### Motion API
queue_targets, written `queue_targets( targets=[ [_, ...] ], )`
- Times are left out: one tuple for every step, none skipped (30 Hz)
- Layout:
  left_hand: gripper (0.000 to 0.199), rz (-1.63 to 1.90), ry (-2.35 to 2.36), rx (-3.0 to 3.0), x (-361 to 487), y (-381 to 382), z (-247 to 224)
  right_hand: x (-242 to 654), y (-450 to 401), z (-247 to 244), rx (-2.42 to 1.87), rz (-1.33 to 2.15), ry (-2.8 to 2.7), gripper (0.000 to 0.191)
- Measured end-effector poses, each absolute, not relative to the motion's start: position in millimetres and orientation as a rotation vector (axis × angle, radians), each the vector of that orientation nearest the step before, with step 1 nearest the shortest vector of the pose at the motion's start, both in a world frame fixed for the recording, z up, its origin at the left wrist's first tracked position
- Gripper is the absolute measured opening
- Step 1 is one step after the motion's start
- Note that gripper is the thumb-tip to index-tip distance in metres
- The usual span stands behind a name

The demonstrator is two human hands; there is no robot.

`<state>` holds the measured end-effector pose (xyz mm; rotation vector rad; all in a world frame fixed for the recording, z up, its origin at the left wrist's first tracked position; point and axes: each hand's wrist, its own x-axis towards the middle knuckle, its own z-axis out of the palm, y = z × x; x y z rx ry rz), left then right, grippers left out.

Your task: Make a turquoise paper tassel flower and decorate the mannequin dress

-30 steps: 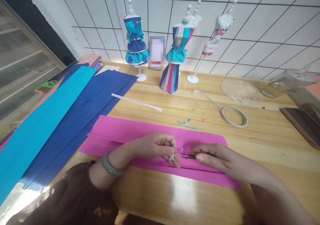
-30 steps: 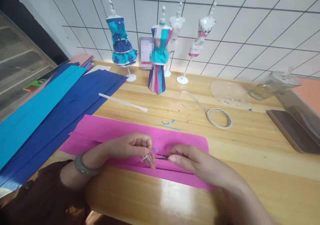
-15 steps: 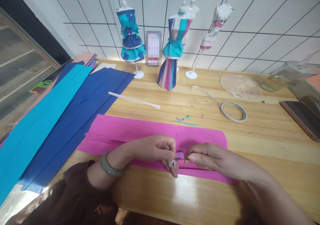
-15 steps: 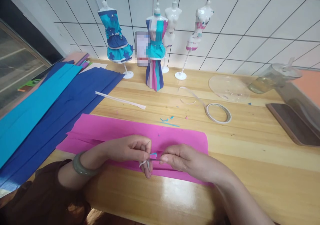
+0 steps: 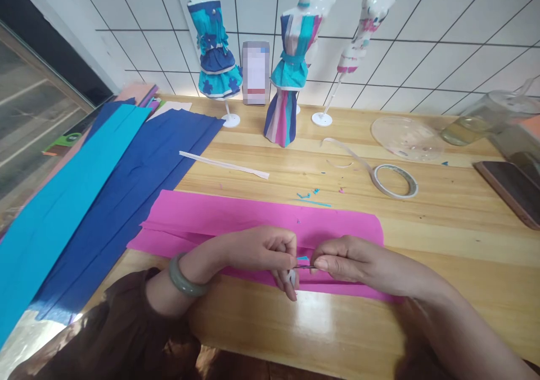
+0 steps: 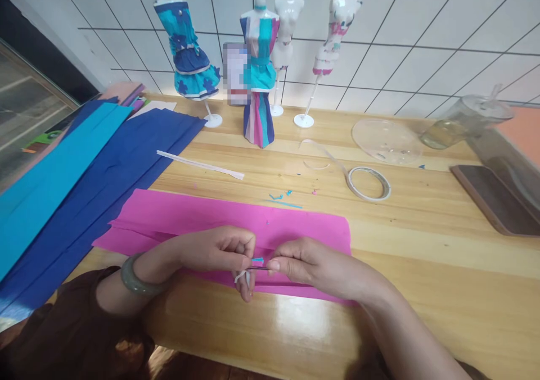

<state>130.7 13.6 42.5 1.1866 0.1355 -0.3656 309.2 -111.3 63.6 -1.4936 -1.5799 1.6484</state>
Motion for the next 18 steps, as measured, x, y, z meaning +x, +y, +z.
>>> queue_targets(
  targets=[
    [0.025,-0.365,0.133,1.188,130.6,13.7,42.5,309.1,-111.4,63.6,-1.493,1.645,-1.578,0.036],
    [0.025,-0.366,0.129,1.193,130.6,13.7,42.4,309.0,-111.5,63.5,-1.490,1.642,-1.576,0.035],
    [0.024,-0.366,0.127,1.198,130.5,13.8,42.1,308.8,-111.6,63.3,-1.484,1.643,-1.575,0.034],
    [0.024,-0.367,0.125,1.205,130.4,13.9,41.8,308.6,-111.7,62.9,-1.477,1.646,-1.572,0.034],
    [0.023,-0.368,0.125,1.209,130.3,13.9,41.4,308.4,-111.8,62.5,-1.472,1.651,-1.567,0.033],
    [0.023,-0.367,0.125,1.208,130.3,13.9,41.2,308.2,-112.0,62.1,-1.468,1.657,-1.561,0.033],
    [0.022,-0.366,0.125,1.205,130.2,13.9,41.0,308.1,-112.1,61.8,-1.469,1.662,-1.553,0.033],
    [0.021,-0.366,0.123,1.201,130.2,13.8,41.0,308.1,-112.2,61.6,-1.470,1.667,-1.545,0.033],
    [0.021,-0.366,0.123,1.199,130.2,13.7,41.2,308.2,-112.2,61.6,-1.472,1.672,-1.540,0.034],
    [0.021,-0.368,0.124,1.198,130.3,13.6,41.6,308.4,-112.2,61.8,-1.475,1.677,-1.536,0.034],
    [0.021,-0.371,0.127,1.197,130.4,13.6,42.3,308.7,-112.2,62.1,-1.479,1.684,-1.539,0.034],
    [0.022,-0.375,0.130,1.199,130.6,13.6,43.1,309.2,-112.2,62.6,-1.490,1.686,-1.547,0.033],
    [0.022,-0.378,0.134,1.200,130.8,13.7,44.0,309.6,-112.3,63.2,-1.503,1.684,-1.561,0.033],
    [0.022,-0.378,0.143,1.200,130.9,13.9,44.9,310.2,-112.6,64.0,-1.519,1.680,-1.579,0.032],
    [0.021,-0.373,0.154,1.196,131.0,14.3,45.7,310.9,-113.1,64.9,-1.538,1.672,-1.597,0.032],
    [0.020,-0.362,0.165,1.188,131.0,14.7,46.4,311.8,-114.0,65.9,-1.552,1.664,-1.614,0.032],
    [0.020,-0.344,0.178,1.175,131.0,15.2,46.8,313.1,-115.2,67.0,-1.562,1.652,-1.626,0.032],
    [0.019,-0.322,0.191,1.158,130.9,15.8,46.8,315.1,-116.6,68.2,-1.573,1.631,-1.628,0.032]
  ],
)
